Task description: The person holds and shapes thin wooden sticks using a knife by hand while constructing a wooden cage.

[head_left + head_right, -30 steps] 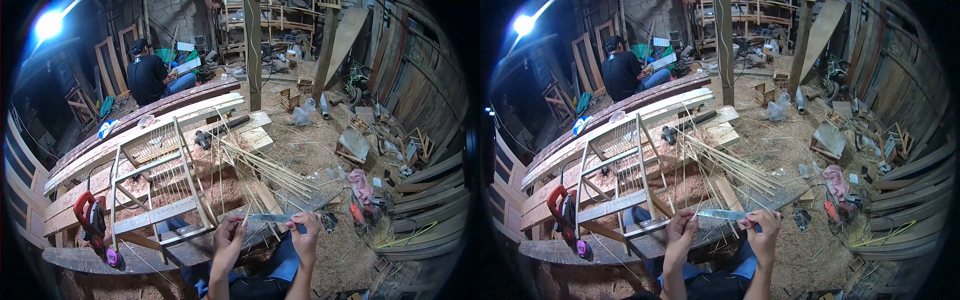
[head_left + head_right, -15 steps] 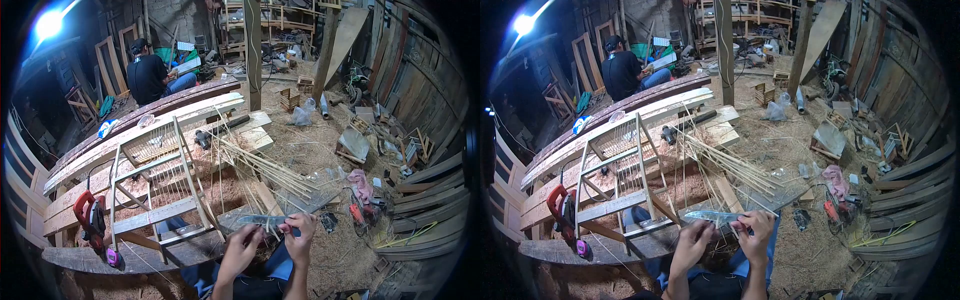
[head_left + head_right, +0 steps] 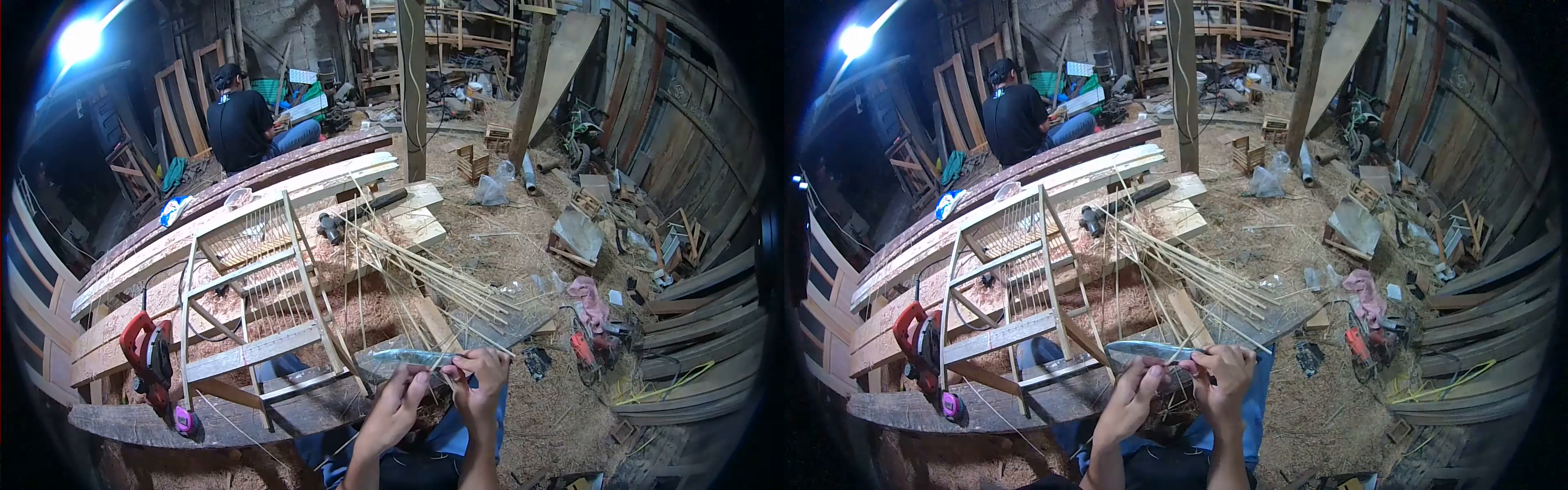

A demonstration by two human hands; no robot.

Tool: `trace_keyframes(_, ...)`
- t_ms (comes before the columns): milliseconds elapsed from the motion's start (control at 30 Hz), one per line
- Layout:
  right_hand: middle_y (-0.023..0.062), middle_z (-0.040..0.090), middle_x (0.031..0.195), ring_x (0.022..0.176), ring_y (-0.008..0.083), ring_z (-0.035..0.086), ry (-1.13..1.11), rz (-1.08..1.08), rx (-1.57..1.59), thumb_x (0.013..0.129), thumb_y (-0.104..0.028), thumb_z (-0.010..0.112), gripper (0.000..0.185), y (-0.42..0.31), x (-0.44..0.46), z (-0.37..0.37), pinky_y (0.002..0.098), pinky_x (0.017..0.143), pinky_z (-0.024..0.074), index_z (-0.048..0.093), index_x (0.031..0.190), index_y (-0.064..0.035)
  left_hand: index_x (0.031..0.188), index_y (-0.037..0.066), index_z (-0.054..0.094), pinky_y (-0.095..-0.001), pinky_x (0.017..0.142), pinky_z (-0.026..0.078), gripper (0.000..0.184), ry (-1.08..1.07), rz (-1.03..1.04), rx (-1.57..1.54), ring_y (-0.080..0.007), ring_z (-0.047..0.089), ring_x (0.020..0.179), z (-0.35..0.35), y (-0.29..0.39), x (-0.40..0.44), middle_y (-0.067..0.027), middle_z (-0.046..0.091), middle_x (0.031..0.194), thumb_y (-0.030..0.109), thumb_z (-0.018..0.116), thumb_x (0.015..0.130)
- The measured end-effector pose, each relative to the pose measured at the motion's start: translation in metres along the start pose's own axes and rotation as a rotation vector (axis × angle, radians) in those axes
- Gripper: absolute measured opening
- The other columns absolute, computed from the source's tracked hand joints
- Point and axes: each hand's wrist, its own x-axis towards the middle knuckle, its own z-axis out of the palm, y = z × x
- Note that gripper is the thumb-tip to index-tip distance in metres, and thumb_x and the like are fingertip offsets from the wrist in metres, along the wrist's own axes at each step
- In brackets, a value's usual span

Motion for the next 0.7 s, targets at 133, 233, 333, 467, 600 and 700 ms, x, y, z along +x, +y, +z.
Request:
trace_keyframes(133,0.0028,0.064,0.083,0.079,0.0228,0.06,0.007,-0.031,-0.022,0.076,-0.016,0.08,0.02,-0.002,0.001,0.004,0.0387,0.078,0.0375,0.064,0.09,-0.0136,0.101,-0.002,0.067,-0.0271,0.082,0.047,0.035,0.046,-0.035,-0.076,-0.0112,0.057,0.086,0.004,-0.01,0.005,-0.0041,0.067,0.093,0.03,0.053,0.104)
trace_keyframes(233,0.0009,0.064,0.084,0.078,0.0213,0.06,-0.002,-0.044,-0.031,0.077,-0.017,0.08,0.02,-0.004,0.002,0.006,0.0381,0.077,0.0373,0.065,0.091,-0.0154,0.102,-0.003,0.07,-0.0266,0.08,0.049,0.033,0.055,-0.157,0.023,-0.0102,0.06,0.083,0.002,-0.009,0.006,-0.0042,0.07,0.09,0.029,0.059,0.101)
trace_keyframes(333,0.0005,0.064,0.085,0.078,0.0211,0.06,-0.017,-0.049,-0.045,0.078,-0.02,0.08,0.019,-0.005,0.001,0.008,0.0375,0.077,0.0373,0.067,0.091,-0.0161,0.1,-0.001,0.073,-0.0222,0.061,0.042,0.03,0.147,-0.072,-0.074,-0.003,0.052,0.067,0.009,-0.016,0.007,0.0,0.066,0.074,0.027,0.065,0.097)
trace_keyframes(467,0.001,0.063,0.085,0.079,0.0217,0.06,-0.031,-0.063,-0.081,0.079,-0.023,0.079,0.02,-0.008,0.002,0.007,0.0375,0.078,0.0376,0.067,0.093,-0.0154,0.098,-0.001,0.073,-0.0213,0.059,0.042,0.026,0.149,-0.08,-0.102,-0.0015,0.051,0.066,0.008,-0.018,0.007,0.0013,0.066,0.073,0.024,0.067,0.095)
trace_keyframes(600,0.0018,0.063,0.085,0.081,0.0221,0.059,-0.085,-0.03,-0.03,0.08,-0.024,0.078,0.02,-0.011,0.005,0.006,0.0385,0.079,0.038,0.067,0.093,-0.0136,0.097,-0.002,0.073,-0.0217,0.058,0.042,0.026,0.202,-0.092,-0.046,-0.0016,0.052,0.064,0.006,-0.023,0.009,0.0022,0.066,0.072,0.023,0.067,0.095)
trace_keyframes(700,0.0023,0.063,0.086,0.083,0.0222,0.059,-0.132,0.003,-0.025,0.081,-0.023,0.077,0.019,-0.013,0.006,0.006,0.0391,0.08,0.038,0.067,0.094,-0.0123,0.097,-0.003,0.073,-0.0219,0.059,0.043,0.026,0.218,-0.105,-0.055,-0.0025,0.053,0.065,0.004,-0.022,0.009,0.002,0.066,0.073,0.023,0.067,0.095)
